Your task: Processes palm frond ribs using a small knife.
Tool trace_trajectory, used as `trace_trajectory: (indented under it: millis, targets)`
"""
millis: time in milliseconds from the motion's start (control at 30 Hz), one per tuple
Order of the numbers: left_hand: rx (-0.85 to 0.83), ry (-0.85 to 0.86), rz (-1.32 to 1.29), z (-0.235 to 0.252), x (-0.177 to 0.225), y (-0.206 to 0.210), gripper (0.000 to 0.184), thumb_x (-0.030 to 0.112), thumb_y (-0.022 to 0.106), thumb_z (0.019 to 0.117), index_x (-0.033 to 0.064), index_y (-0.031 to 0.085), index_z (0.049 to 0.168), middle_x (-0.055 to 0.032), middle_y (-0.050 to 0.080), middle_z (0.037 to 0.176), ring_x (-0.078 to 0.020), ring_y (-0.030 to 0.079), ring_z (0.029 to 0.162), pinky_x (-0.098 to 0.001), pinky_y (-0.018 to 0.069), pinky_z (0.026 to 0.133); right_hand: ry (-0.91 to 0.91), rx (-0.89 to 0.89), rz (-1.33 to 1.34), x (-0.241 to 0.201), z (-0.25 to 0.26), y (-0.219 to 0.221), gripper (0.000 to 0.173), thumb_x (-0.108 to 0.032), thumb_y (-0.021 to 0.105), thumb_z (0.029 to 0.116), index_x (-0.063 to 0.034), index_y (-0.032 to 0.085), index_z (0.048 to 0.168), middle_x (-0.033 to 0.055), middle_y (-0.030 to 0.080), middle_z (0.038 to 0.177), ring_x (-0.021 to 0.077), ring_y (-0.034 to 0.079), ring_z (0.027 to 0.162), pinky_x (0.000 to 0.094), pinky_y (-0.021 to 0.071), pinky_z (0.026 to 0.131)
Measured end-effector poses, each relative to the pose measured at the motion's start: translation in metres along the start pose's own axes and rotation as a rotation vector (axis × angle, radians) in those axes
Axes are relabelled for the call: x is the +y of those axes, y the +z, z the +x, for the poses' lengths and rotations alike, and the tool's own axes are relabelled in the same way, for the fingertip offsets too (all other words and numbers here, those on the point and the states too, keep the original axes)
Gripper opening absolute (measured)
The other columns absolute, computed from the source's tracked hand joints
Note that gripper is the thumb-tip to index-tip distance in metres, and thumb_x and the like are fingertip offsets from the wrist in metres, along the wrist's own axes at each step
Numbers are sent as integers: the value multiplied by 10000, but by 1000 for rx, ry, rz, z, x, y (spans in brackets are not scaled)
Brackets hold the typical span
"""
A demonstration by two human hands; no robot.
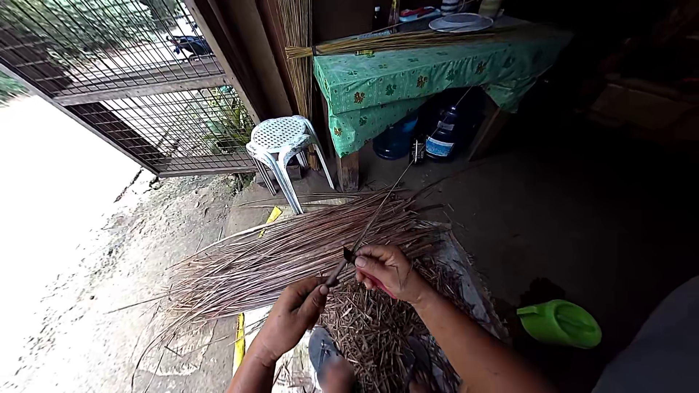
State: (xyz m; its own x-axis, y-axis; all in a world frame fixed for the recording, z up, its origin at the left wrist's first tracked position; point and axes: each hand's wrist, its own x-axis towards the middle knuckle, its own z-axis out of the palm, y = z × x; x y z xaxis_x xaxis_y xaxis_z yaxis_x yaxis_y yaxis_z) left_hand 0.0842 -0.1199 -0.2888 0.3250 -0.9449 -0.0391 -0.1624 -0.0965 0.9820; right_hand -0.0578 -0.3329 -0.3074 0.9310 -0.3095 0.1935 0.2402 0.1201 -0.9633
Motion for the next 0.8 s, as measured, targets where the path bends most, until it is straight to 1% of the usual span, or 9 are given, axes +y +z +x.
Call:
trace_trajectory:
  millis: [100,167,300,400,500,567,667,800]
  targets:
    - [-118,-45,-183,0,3,-2,385,329,444,1097,66,700,1211,46,560,661,-3,421,467,-158,355,418,-100,-9,-35,3,0,-7,204,-127,587,1039,36,702,1078,4,715,785,35,623,602,196,535,545]
    - [-187,-74,-262,-1,3,-5,401,357,446,1096,70,700,1213,37,578,674,-1,436,467,-153,365,419,-129,-20,-53,3,0,-9,207,-136,598,1037,35,707,1077,6,718,795,32,625,607,192,537,549]
    - [-244,-120,-350,-3,4,-9,404,367,461,1091,67,709,1199,24,592,678,-3,440,453,-150,362,406,-167,-20,-63,0,2,-17,204,-123,597,1036,36,707,1102,2,716,796,40,635,621,201,550,564]
    - [-239,-121,-344,-2,4,-7,398,367,473,1088,67,713,1195,26,588,668,-2,441,454,-151,363,409,-181,-6,-109,-3,1,-22,209,-119,590,1039,42,703,1110,6,714,799,40,634,623,201,554,569]
    - [-210,-126,-305,-2,2,-6,373,349,492,1081,75,717,1196,34,583,664,-1,440,459,-153,367,416,-147,111,-126,-6,1,-26,233,-101,579,1037,65,691,1155,3,710,790,43,625,608,200,540,549]
    - [-199,-122,-277,-2,1,-5,359,337,499,1079,74,718,1189,35,577,657,-1,435,455,-153,363,412,-136,157,-133,-9,3,-33,239,-99,573,1038,63,684,1173,-1,710,791,46,626,603,200,542,547]
    - [-194,-123,-254,-2,2,-4,350,325,507,1076,73,722,1188,35,576,650,-5,442,456,-156,371,413,-126,202,-101,-13,4,-40,247,-102,567,1040,58,674,1194,11,708,786,65,631,600,212,546,538]
    - [-178,-141,-250,-2,1,-3,326,307,524,1070,71,724,1174,23,581,650,-16,468,465,-162,400,427,-104,351,-2,-15,6,-46,244,-83,534,1047,38,661,1217,52,683,761,93,610,570,228,541,531]
